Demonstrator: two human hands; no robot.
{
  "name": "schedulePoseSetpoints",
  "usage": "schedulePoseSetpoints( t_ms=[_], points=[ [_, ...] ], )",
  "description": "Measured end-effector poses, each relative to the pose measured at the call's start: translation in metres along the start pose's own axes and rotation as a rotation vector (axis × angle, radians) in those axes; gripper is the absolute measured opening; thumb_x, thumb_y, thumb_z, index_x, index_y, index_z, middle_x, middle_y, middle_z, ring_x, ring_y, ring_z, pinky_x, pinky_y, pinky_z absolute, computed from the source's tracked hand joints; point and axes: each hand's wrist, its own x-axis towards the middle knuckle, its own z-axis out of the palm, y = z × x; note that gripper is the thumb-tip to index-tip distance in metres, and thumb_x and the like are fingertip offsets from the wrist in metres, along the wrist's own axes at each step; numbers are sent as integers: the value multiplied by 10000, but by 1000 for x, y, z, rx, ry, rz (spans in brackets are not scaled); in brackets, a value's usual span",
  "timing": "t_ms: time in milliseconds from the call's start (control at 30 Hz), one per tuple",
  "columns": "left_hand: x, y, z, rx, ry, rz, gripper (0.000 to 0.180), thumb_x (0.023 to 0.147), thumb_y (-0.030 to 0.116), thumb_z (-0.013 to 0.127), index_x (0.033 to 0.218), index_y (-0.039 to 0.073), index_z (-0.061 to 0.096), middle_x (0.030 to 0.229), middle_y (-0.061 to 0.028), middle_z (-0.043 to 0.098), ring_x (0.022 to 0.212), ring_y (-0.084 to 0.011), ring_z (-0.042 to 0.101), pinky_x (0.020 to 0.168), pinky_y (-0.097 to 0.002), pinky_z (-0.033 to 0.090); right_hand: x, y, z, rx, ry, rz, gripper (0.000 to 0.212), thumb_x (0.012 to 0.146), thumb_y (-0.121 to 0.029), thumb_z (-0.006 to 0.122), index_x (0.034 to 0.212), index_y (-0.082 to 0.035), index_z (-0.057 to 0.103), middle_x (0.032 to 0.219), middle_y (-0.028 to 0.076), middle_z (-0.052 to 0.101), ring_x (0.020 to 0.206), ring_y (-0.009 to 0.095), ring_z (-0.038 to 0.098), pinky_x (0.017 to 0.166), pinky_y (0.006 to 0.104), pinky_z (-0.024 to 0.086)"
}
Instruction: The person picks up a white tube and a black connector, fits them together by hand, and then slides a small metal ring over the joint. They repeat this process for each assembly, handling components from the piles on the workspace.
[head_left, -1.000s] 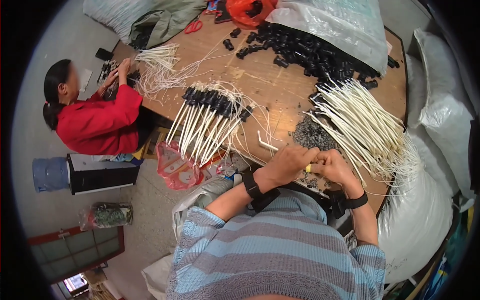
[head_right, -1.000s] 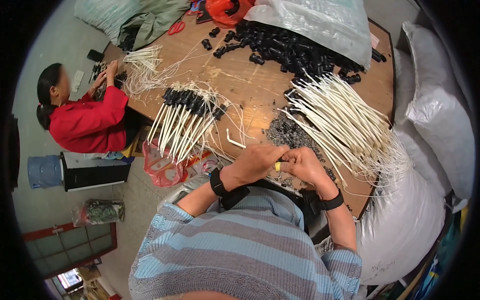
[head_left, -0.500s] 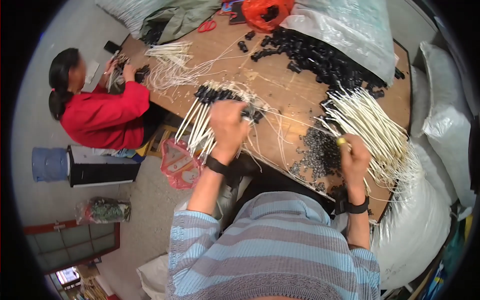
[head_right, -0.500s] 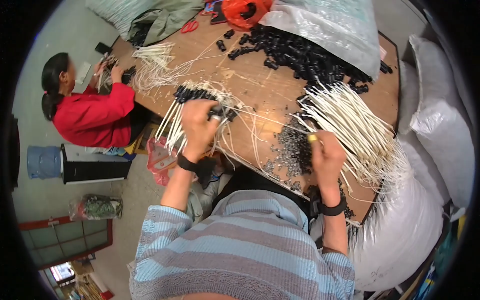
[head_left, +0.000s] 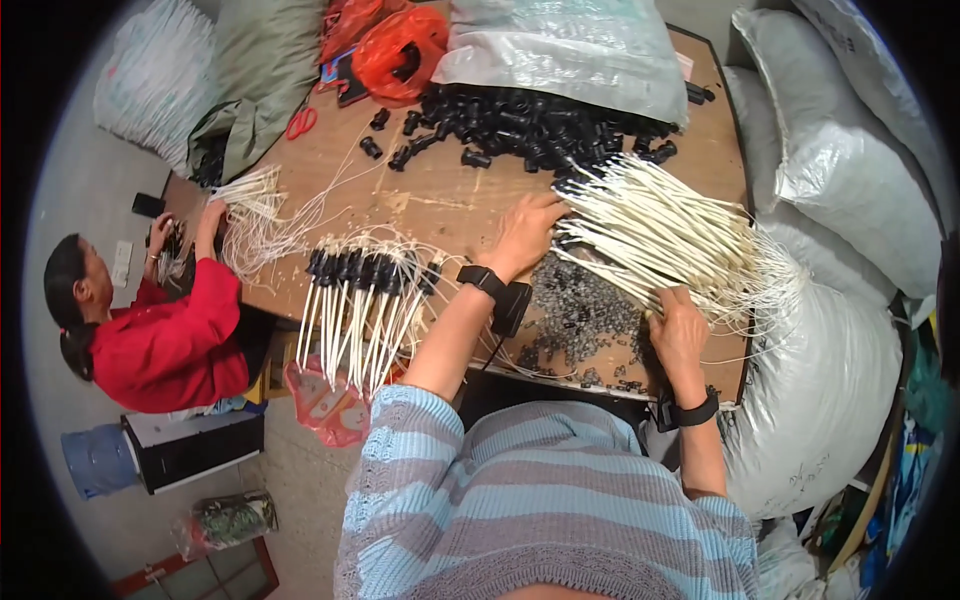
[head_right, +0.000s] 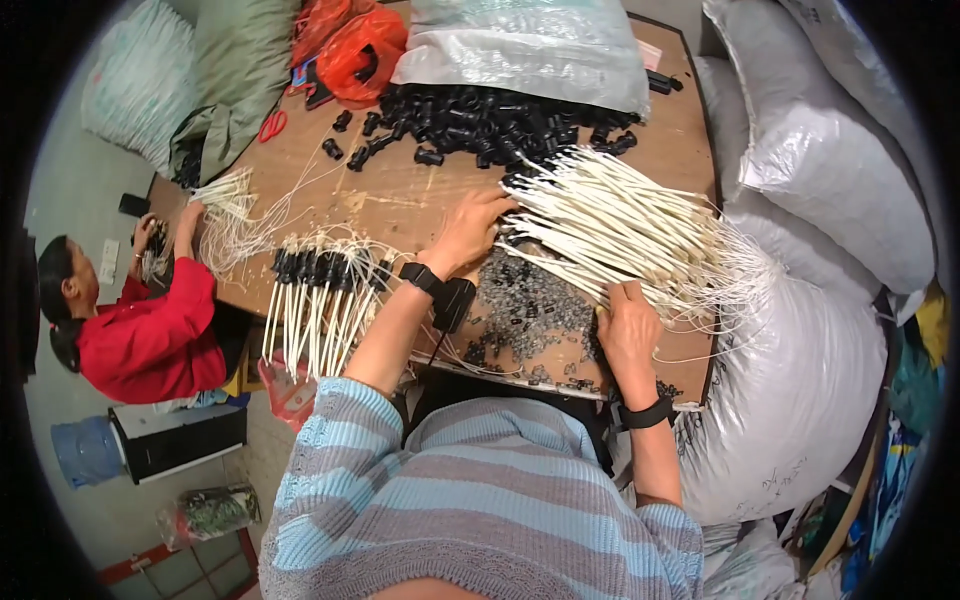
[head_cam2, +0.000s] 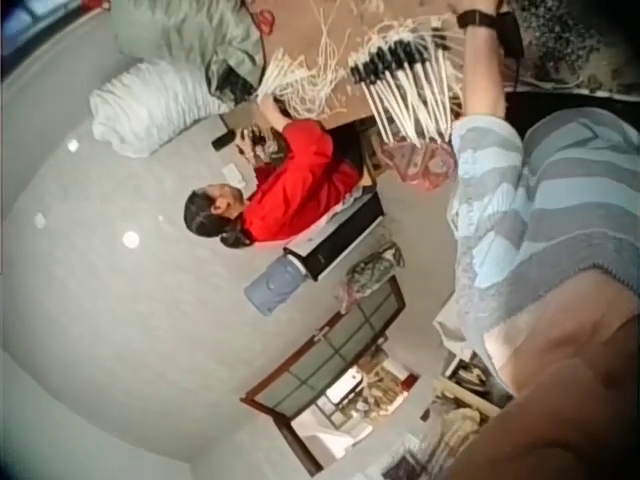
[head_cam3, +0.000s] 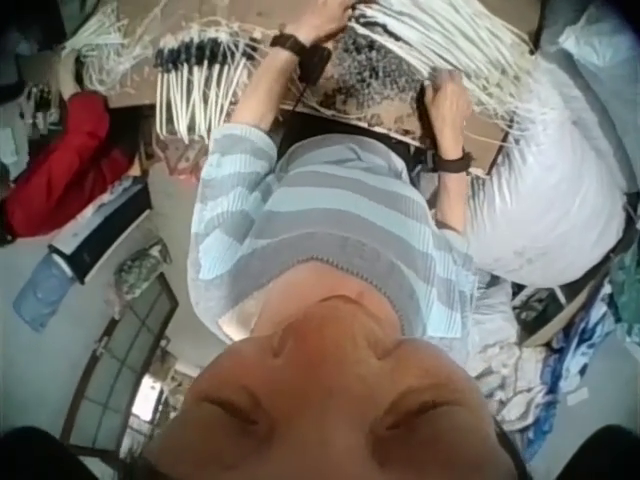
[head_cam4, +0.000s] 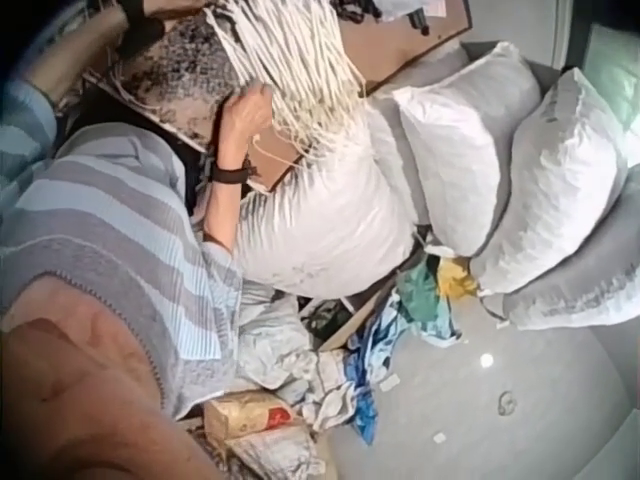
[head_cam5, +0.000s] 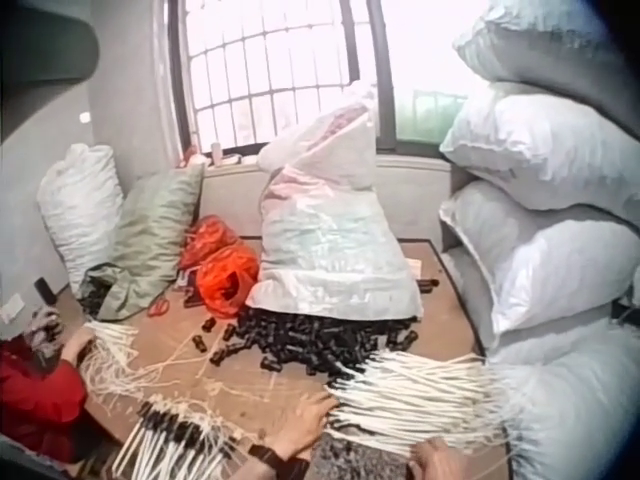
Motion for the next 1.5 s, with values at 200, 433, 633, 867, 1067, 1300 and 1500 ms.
schedulePoseSetpoints(
  t_ms=[200,433,633,867,1067,1300,1500],
  points=[
    [-20,-8,-17,171,-140,-164,408,721,-36,584,1111,71,643,1087,-148,642,1061,-356,573,923,-409,468,2,21,6,106,-142,-24,158,724,-48,644,877,-60,607,895,129,609,730,350,592,617,448,440],
    [-62,14,-43,-296,-56,-631,280,818,13,568,1093,39,613,870,-41,665,755,-92,602,691,-253,497,16,-6,3,349,-9,-304,235,851,-71,619,1085,-48,632,807,138,649,684,340,612,620,380,483],
    [-85,1,-35,-745,89,-744,345,803,0,528,1136,45,612,847,-11,657,682,-84,560,615,-247,458,4,-16,-2,648,-113,-169,148,847,-70,642,977,-6,675,757,121,649,611,203,603,583,300,469],
    [-85,0,-38,-665,57,-681,292,806,-77,533,1056,72,560,844,6,565,650,-68,502,543,-224,400,-3,-20,-13,740,-196,-222,156,847,-67,644,978,12,676,721,117,650,599,174,610,568,289,469],
    [-92,16,-62,-552,12,-475,309,733,-111,527,991,32,617,845,-48,630,822,-119,568,738,-271,456,2,-8,-27,643,-282,-286,174,803,-31,664,967,18,696,670,89,625,559,124,546,522,262,408],
    [-97,13,-72,-866,132,-625,314,805,-53,526,1106,-15,610,996,-31,644,931,-115,570,827,-269,448,10,-15,-19,656,-255,-290,156,793,-13,667,943,30,680,674,88,618,558,128,535,534,261,406],
    [-102,38,-79,-254,260,-238,255,743,18,569,977,78,652,869,-105,628,899,-318,591,808,-416,457,9,-32,-15,540,-244,-374,142,830,-26,652,960,24,673,709,107,618,581,134,544,545,266,423]
  ],
)
